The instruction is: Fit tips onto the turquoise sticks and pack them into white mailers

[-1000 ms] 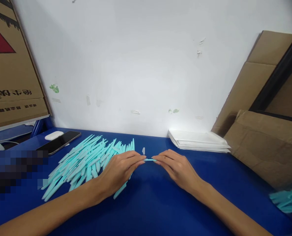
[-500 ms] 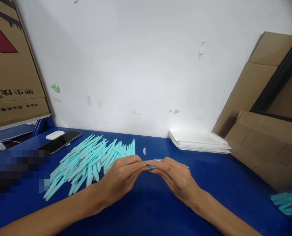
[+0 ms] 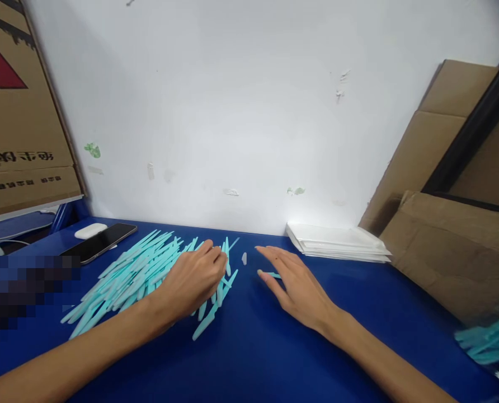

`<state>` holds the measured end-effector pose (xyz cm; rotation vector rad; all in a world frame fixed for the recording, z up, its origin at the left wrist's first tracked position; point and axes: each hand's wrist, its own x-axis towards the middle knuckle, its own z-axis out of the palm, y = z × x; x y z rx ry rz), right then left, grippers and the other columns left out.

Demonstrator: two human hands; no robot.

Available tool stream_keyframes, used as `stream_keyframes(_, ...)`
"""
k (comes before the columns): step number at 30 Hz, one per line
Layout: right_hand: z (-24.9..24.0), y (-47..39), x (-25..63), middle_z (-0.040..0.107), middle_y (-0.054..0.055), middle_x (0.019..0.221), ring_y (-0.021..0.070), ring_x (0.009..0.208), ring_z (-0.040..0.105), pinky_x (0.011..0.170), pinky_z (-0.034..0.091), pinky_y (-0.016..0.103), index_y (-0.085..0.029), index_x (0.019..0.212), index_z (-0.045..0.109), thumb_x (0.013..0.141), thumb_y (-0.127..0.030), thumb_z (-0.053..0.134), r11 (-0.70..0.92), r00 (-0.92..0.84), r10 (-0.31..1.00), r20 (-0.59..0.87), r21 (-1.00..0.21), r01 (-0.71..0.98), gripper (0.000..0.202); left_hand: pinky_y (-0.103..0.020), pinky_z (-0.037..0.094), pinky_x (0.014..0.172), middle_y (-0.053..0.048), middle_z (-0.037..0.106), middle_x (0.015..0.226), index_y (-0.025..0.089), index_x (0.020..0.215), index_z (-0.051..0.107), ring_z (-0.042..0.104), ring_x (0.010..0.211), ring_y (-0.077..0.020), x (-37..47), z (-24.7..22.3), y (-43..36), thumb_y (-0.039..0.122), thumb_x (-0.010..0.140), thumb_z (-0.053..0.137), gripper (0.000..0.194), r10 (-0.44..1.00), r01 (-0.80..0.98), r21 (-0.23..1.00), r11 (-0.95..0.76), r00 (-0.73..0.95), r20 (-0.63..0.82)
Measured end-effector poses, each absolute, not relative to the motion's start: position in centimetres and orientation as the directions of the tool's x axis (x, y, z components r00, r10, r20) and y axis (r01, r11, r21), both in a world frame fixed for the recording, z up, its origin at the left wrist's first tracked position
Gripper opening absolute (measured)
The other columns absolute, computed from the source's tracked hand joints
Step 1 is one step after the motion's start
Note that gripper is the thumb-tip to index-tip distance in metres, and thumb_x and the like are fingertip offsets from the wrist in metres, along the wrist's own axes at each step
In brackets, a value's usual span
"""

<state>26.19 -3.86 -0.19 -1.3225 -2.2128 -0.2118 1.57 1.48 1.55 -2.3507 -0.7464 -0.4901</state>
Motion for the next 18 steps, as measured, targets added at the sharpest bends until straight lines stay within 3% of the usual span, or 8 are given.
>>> stream_keyframes(4,-0.51,-3.7,25.86,0.035,0.005,0.16,0.0238,0.15,0.026,0.122,0.025,0.051,-0.028,0.157,0.026,0.105,-0.05,0.033,0.533,-0.475,0.835,0.278,-0.19,0.825,0.057,-0.029,0.025,0.045,-0.007,0.057,0.07,0.015,0.074,0.061,0.055,0.074,-0.0248,1.35,1.64,1.49,0.004,0.087,0.055,0.018,0.521,0.667,-0.447,-0.596,0.745,0.416)
stream_keyframes(8,-0.55,-3.6,25.44,0.027,0.001,0.163,0.0207,0.152,0.015,0.124,0.016,0.05,-0.03,0.159,0.019,0.105,-0.054,0.026,0.521,-0.495,0.854,0.161,-0.264,0.812,0.059,-0.029,0.022,0.046,-0.008,0.058,0.073,0.015,0.077,0.062,0.055,0.076,-0.0251,1.61,1.51,1.01,0.004,0.087,0.055,0.016,0.54,0.669,-0.432,-0.605,0.743,0.396)
stream_keyframes(12,-0.49,-3.6,25.6,0.033,-0.002,0.161,0.0201,0.152,0.018,0.124,0.017,0.049,-0.031,0.158,0.022,0.106,-0.051,0.023,0.521,-0.505,0.852,0.136,-0.304,0.797,0.056,-0.03,0.017,0.046,-0.007,0.059,0.073,0.015,0.079,0.063,0.055,0.076,-0.0242,1.65,1.38,0.84,0.007,0.091,0.055,0.016,0.555,0.671,-0.4,-0.624,0.741,0.379)
stream_keyframes(18,-0.17,-3.97,25.48,0.048,0.003,0.153,0.0222,0.146,0.034,0.12,0.024,0.047,-0.027,0.153,0.036,0.107,-0.043,0.03,0.59,-0.555,0.807,0.203,-0.232,0.773,0.049,-0.03,0.016,0.047,-0.008,0.059,0.073,0.016,0.077,0.062,0.056,0.075,-0.0243,1.8,1.45,0.63,0.013,0.096,0.049,0.023,0.589,0.691,-0.362,-0.626,0.723,0.362)
